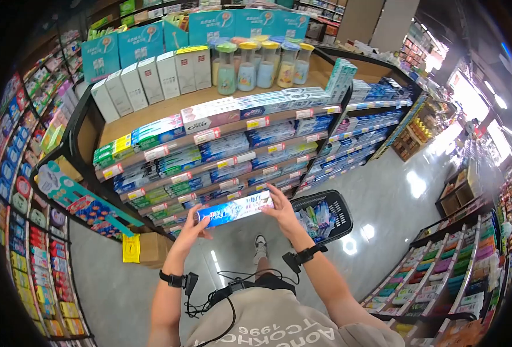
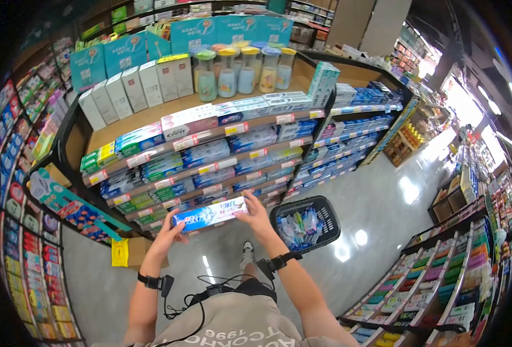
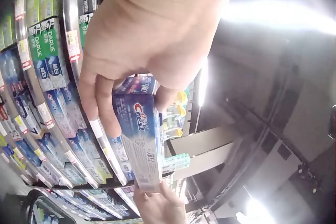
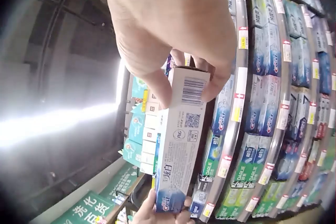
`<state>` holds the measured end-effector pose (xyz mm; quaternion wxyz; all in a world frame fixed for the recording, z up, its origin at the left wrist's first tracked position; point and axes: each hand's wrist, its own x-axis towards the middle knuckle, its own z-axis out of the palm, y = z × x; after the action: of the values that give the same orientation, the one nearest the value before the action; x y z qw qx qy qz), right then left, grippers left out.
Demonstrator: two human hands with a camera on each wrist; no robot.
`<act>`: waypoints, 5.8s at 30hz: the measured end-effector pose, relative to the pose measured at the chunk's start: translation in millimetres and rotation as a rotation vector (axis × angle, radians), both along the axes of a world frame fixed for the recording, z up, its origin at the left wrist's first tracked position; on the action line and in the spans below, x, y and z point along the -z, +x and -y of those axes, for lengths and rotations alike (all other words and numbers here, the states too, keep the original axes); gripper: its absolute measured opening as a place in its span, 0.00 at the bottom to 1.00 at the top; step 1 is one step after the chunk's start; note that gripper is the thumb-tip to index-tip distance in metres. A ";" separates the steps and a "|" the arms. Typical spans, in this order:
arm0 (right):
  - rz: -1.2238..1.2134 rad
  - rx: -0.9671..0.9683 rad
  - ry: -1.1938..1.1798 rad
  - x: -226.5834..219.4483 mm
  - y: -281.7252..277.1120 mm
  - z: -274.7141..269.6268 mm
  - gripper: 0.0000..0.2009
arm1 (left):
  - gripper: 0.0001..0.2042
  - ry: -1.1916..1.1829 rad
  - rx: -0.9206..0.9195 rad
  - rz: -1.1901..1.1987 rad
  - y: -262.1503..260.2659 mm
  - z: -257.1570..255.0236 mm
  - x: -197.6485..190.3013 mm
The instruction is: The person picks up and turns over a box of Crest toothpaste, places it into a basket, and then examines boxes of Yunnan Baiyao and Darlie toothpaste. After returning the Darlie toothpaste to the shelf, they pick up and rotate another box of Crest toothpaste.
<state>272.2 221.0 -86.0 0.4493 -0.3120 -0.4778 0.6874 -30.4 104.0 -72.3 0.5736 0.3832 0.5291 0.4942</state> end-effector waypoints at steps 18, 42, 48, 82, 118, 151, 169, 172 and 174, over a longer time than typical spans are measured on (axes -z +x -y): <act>0.066 0.044 -0.533 55.1 90.4 90.8 0.25 | 0.23 -0.173 0.357 0.082 32.6 12.3 72.1; 0.132 0.327 -0.566 35.8 111.7 99.0 0.22 | 0.23 -0.252 0.386 0.168 63.6 -19.5 77.5; -0.005 0.342 -0.623 42.4 125.3 110.0 0.16 | 0.32 -0.188 0.399 0.130 69.3 -17.6 62.9; -0.166 0.435 -0.425 45.3 84.4 -93.9 0.13 | 0.40 0.208 -0.041 -0.500 91.9 -171.7 52.6; 0.133 0.351 -0.003 37.9 70.0 -362.3 0.32 | 0.43 0.131 -0.176 -0.364 135.2 -357.7 44.8; 0.223 0.392 0.037 65.6 62.1 -367.4 0.39 | 0.37 0.046 -0.182 -0.175 132.6 -363.3 31.5; 0.308 0.344 0.138 64.4 78.7 -361.1 0.33 | 0.34 -0.042 -0.241 -0.206 128.9 -362.9 34.6; 0.301 0.340 0.150 69.2 105.9 -341.1 0.26 | 0.31 -0.101 -0.256 -0.265 132.5 -351.8 21.1; 0.242 0.254 -0.013 70.9 143.7 -325.5 0.21 | 0.31 -0.048 -0.241 -0.322 129.1 -333.8 13.4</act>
<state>415.9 546.6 -156.9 0.4699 -0.4532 -0.4807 0.5854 98.7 437.7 -85.7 0.4270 0.3775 0.6678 0.4788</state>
